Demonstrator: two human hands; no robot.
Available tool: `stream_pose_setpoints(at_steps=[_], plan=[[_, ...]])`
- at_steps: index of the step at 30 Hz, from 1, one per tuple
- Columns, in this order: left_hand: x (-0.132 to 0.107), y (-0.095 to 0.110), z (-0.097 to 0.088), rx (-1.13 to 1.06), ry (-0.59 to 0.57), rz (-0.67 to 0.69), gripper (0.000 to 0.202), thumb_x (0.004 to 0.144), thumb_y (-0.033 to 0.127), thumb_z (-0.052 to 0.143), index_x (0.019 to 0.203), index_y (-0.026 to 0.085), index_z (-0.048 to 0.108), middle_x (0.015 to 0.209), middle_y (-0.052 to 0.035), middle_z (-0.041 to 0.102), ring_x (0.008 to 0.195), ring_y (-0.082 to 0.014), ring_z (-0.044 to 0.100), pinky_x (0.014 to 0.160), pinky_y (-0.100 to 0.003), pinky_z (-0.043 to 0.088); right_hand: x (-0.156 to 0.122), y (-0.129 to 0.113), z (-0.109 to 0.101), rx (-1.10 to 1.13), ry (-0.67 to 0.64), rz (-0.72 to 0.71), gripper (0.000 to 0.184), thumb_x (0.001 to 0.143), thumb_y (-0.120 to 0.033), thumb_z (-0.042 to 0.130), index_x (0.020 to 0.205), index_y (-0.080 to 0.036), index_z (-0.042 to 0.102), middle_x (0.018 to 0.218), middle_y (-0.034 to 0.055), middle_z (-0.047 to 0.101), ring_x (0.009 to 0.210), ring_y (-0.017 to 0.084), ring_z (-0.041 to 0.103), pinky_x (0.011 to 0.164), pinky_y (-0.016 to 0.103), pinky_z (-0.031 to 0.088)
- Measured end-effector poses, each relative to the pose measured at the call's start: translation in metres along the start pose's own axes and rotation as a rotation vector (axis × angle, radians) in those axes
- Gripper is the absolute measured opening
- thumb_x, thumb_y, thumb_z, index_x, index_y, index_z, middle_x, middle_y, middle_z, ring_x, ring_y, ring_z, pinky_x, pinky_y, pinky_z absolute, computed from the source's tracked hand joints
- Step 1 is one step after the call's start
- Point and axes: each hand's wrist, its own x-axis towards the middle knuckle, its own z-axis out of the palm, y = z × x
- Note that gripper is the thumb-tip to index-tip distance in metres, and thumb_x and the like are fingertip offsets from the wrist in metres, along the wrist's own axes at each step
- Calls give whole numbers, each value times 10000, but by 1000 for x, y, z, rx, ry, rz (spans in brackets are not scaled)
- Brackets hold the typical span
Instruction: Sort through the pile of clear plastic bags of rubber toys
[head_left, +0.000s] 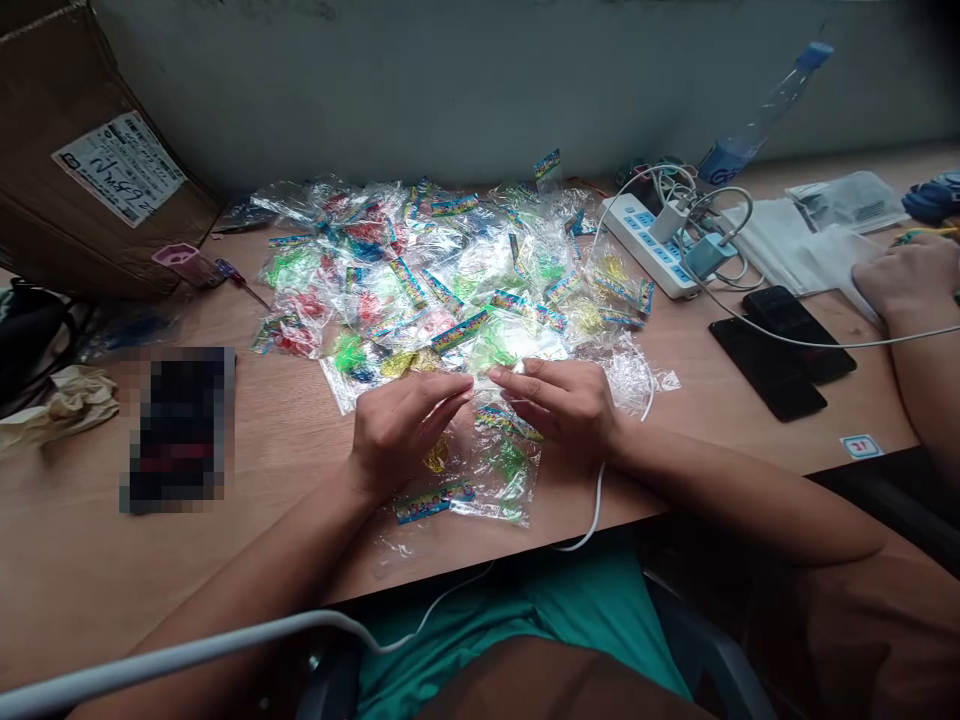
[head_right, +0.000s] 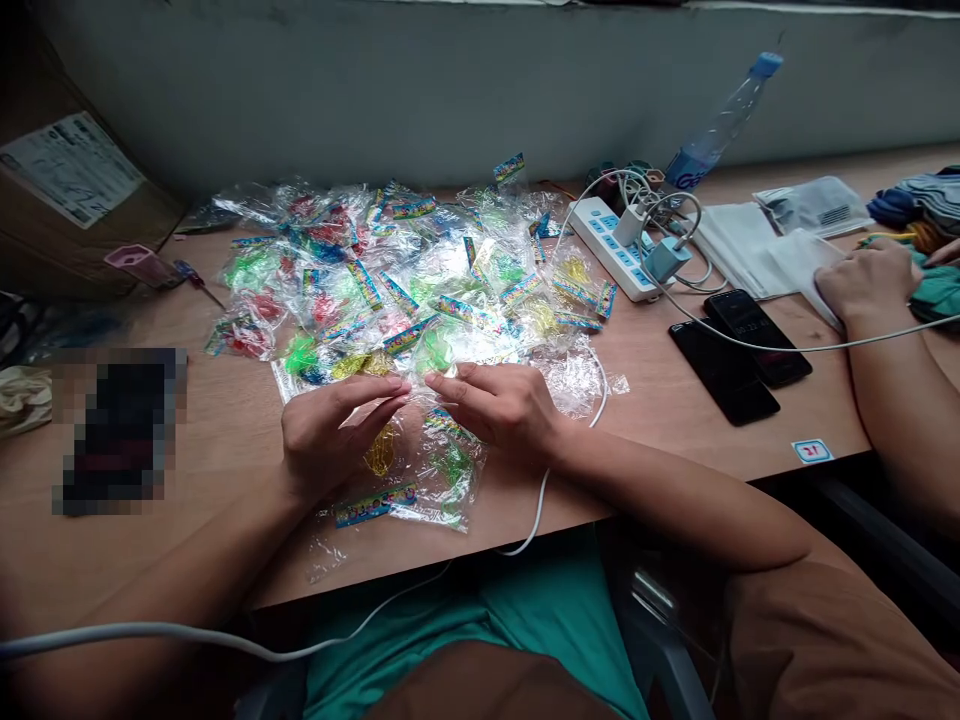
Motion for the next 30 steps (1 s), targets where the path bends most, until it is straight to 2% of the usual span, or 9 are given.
stream_pose_setpoints(at_steps=[5, 10, 15, 21, 26, 30], plan=[[1, -1, 1, 28, -45, 14, 228, 946, 144, 762, 1160, 198, 706, 1000, -45, 819, 880, -134, 787, 765, -225, 617, -2, 3, 2, 55, -11, 35, 280, 997, -330, 712, 1248, -215, 760, 1039, 81, 827, 858, 170, 772, 678, 260, 567], [1, 0, 1, 37, -77, 21, 135, 964, 141, 732, 1089, 192, 724, 961, -50, 809, 851, -141, 776, 731, -234, 604, -3, 3, 3, 141, -15, 77, 193, 1007, -288, 695, 1169, -243, 789, 988, 64, 824, 850, 170, 780, 674, 268, 595], [0, 0, 3, 22, -74, -15, 142, 968, 123, 718, 1092, 191, 720, 977, -50, 807, 865, -141, 777, 761, -247, 619, 2, 0, 3, 231, 51, 94, 119, 987, -215, 709, 1074, -217, 790, 969, 64, 835, 833, 170, 795, 685, 271, 627], [2, 5, 6, -86, -40, -172, 124, 956, 190, 759, 1078, 188, 736, 958, -36, 806, 841, -135, 772, 775, -248, 616, 5, -4, 2, 279, 100, 89, 73, 960, -174, 731, 991, -204, 790, 905, 60, 841, 828, 186, 817, 717, 275, 662], [2, 7, 7, -215, -52, -316, 148, 958, 255, 767, 1089, 189, 746, 866, -12, 741, 740, -100, 704, 674, -203, 599, 6, -4, 2, 327, 122, 101, 76, 956, -162, 734, 982, -207, 789, 909, 64, 840, 830, 189, 819, 719, 280, 673], [-1, 8, 9, -317, -63, -486, 269, 958, 324, 766, 1174, 197, 670, 885, -6, 719, 750, -112, 717, 659, -210, 628, 7, -5, 2, 350, 119, 92, 92, 952, -157, 735, 1003, -205, 795, 902, 63, 840, 817, 191, 818, 699, 290, 676]])
